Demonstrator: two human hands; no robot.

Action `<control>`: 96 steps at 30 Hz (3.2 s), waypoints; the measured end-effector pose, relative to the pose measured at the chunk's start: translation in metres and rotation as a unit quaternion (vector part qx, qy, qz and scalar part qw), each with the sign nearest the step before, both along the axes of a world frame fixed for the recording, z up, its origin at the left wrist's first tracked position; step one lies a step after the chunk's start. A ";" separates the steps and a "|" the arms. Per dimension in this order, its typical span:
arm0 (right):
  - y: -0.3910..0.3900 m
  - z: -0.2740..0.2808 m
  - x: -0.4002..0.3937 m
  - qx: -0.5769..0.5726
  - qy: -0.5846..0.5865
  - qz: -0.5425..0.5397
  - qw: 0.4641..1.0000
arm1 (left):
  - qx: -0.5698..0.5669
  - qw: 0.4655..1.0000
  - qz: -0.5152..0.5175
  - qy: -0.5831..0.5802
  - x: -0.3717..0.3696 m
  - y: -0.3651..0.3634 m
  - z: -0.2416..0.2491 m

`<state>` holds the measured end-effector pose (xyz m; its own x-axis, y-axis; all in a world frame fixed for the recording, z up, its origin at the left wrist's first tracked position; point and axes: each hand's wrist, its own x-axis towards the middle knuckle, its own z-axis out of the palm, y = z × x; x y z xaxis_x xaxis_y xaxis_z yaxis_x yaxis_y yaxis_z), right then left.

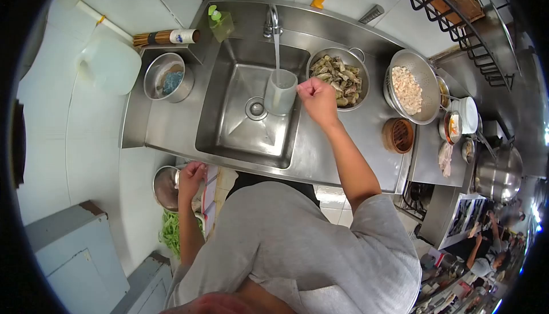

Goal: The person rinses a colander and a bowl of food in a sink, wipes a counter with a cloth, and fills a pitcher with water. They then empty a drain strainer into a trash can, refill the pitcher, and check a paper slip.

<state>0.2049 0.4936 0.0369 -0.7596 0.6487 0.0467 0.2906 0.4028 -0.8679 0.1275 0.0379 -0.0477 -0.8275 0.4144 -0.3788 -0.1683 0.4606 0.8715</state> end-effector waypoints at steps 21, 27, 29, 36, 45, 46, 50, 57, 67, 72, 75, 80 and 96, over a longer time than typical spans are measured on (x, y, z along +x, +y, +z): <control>0.008 -0.022 0.231 -0.105 0.066 -0.294 0.948 | -0.011 0.977 -0.214 0.018 -0.094 0.172 -0.021; -0.001 -0.045 0.254 -0.223 0.084 -0.321 0.917 | 0.010 0.977 -0.215 0.003 -0.092 0.194 -0.024; -0.006 -0.051 0.232 -0.330 0.098 -0.305 0.888 | 0.001 0.974 -0.225 0.018 -0.087 0.204 -0.021; 0.035 -0.065 0.092 -0.504 0.161 -0.311 0.789 | 0.019 0.974 -0.224 -0.025 -0.072 0.212 -0.020; 0.123 -0.106 0.093 -0.399 0.116 -0.278 0.866 | 0.012 0.982 -0.185 -0.020 -0.068 0.192 -0.013; 0.121 -0.106 0.100 -0.403 0.118 -0.263 0.869 | 0.009 0.982 -0.186 -0.014 -0.067 0.195 -0.014; 0.091 -0.097 0.141 -0.370 0.104 -0.249 0.889 | -0.008 0.977 -0.212 -0.018 -0.066 0.206 -0.013; 0.034 -0.107 0.292 0.090 -0.103 -0.282 0.950 | -0.003 0.978 -0.206 0.011 -0.080 0.233 -0.056; -0.036 -0.128 0.220 0.230 -0.300 -0.041 0.925 | 0.024 0.986 -0.153 -0.058 -0.143 0.289 -0.083; -0.091 -0.119 0.087 0.210 -0.169 0.093 0.959 | 0.023 0.982 -0.163 -0.095 -0.151 0.323 -0.052; -0.090 -0.112 0.069 0.208 -0.180 0.129 0.953 | 0.071 0.972 -0.150 -0.167 -0.150 0.345 -0.048; -0.060 -0.113 0.119 0.218 -0.128 0.124 0.959 | 0.147 0.927 -0.105 -0.329 -0.143 0.392 -0.054; 0.014 -0.131 0.261 0.295 -0.267 -0.059 0.916 | -0.044 0.955 -0.292 -0.024 -0.086 0.323 -0.112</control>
